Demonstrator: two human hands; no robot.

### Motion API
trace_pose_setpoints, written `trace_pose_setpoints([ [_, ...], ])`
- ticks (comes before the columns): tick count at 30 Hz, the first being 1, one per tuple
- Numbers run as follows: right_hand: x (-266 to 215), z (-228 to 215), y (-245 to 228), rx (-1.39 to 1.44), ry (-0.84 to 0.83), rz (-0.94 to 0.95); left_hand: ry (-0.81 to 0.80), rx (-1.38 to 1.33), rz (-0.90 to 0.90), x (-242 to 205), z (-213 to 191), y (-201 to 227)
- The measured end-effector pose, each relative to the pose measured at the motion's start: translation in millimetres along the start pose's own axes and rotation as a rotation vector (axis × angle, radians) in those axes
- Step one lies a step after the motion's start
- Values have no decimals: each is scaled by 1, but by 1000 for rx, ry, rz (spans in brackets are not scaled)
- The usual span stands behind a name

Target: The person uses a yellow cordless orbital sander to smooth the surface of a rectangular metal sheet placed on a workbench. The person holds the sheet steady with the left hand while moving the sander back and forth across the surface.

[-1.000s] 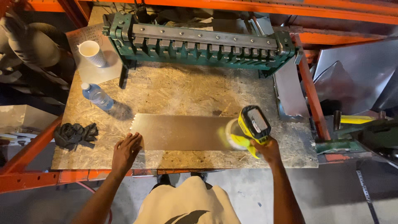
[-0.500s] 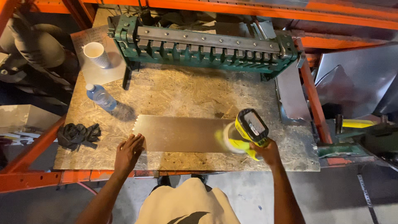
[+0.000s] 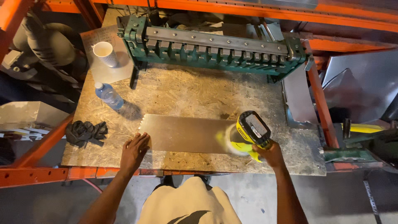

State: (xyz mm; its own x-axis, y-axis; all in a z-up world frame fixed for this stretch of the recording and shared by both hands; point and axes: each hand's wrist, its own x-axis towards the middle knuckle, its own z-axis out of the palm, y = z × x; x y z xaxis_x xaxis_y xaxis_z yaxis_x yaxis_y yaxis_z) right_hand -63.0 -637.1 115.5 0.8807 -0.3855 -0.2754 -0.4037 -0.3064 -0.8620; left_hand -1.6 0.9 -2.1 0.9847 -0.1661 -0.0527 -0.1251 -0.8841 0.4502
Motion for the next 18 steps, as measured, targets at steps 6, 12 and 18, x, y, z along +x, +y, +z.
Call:
trace_pose_setpoints([
  [6,-5,11,-14,28,65,-65,-9,12,-6,2,3,-2],
  [12,7,5,21,-114,12,-17,-45,-4,-10,2,-3,0],
  [18,8,10,5,-79,53,-5,-44,-27,-5,1,1,-5],
])
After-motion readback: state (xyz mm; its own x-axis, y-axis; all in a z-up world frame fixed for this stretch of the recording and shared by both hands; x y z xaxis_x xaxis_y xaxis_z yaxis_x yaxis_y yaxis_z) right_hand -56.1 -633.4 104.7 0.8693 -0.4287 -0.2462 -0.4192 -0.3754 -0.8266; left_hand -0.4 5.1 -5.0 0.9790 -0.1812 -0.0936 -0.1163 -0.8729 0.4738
